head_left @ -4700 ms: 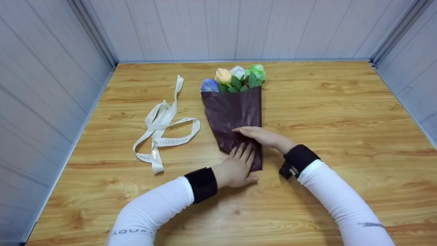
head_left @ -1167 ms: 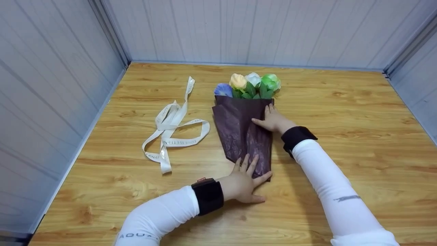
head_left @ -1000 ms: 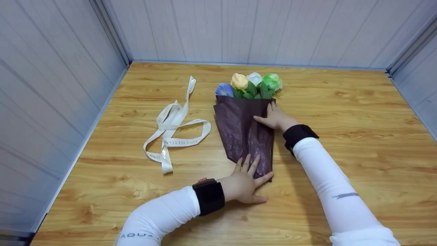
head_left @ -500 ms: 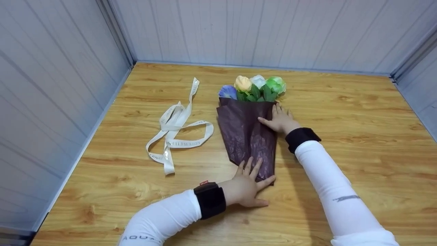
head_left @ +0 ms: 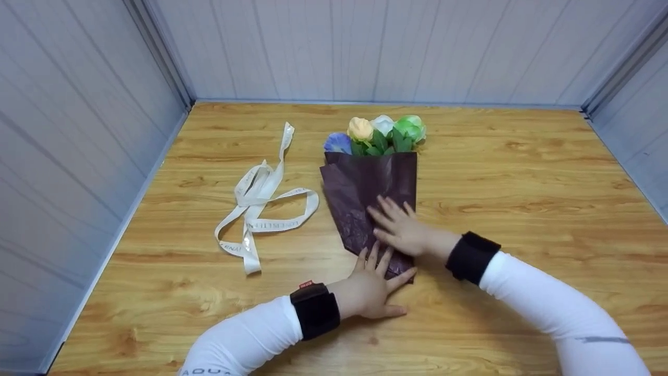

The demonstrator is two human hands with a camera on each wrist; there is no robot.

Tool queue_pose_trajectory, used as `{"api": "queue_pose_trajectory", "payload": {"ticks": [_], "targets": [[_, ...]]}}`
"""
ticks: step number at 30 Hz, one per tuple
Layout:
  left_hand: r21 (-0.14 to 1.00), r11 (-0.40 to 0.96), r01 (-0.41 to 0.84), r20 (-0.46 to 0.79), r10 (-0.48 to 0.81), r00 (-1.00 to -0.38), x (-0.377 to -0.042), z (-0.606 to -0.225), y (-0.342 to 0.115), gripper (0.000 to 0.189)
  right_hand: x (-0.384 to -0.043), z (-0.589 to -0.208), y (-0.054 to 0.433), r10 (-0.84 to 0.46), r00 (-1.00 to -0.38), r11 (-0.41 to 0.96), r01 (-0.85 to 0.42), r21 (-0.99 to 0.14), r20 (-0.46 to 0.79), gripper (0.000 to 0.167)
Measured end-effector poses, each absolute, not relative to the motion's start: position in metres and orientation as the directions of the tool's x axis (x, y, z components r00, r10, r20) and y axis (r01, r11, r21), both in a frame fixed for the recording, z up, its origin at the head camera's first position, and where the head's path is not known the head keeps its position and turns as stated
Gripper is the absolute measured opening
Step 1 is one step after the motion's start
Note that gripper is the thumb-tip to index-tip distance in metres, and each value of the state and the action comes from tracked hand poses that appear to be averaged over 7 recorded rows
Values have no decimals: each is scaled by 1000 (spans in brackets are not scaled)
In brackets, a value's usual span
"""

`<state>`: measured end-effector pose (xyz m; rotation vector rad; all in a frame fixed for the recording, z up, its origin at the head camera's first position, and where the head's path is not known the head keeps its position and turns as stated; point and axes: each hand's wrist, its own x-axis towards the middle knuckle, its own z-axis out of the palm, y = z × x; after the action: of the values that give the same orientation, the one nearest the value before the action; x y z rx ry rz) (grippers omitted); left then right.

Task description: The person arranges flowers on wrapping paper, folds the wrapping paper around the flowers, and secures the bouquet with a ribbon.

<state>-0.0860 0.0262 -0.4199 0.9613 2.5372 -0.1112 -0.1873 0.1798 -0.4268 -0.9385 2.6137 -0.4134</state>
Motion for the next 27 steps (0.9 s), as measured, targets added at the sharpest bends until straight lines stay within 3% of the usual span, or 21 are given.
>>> {"api": "queue_pose_trajectory", "payload": {"ticks": [4, 9, 17, 27], "targets": [[45, 749, 661, -426, 613, -666, -86, -420, 26, 74, -172, -424, 177, -754, -612, 650, -648, -397, -237, 56], [42, 746, 665, -434, 613, -660, -85, -420, 26, 74, -175, -426, 176, -789, -563, 613, -692, -381, -246, 53], [58, 753, 656, -421, 614, -667, -87, -422, 27, 74, -201, -429, 165, -769, -591, 639, -723, -261, -245, 51], [72, 757, 649, -406, 616, -675, -87, -424, 27, 74, -229, -432, 154, -704, -669, 710, -669, -219, -236, 58]]}}
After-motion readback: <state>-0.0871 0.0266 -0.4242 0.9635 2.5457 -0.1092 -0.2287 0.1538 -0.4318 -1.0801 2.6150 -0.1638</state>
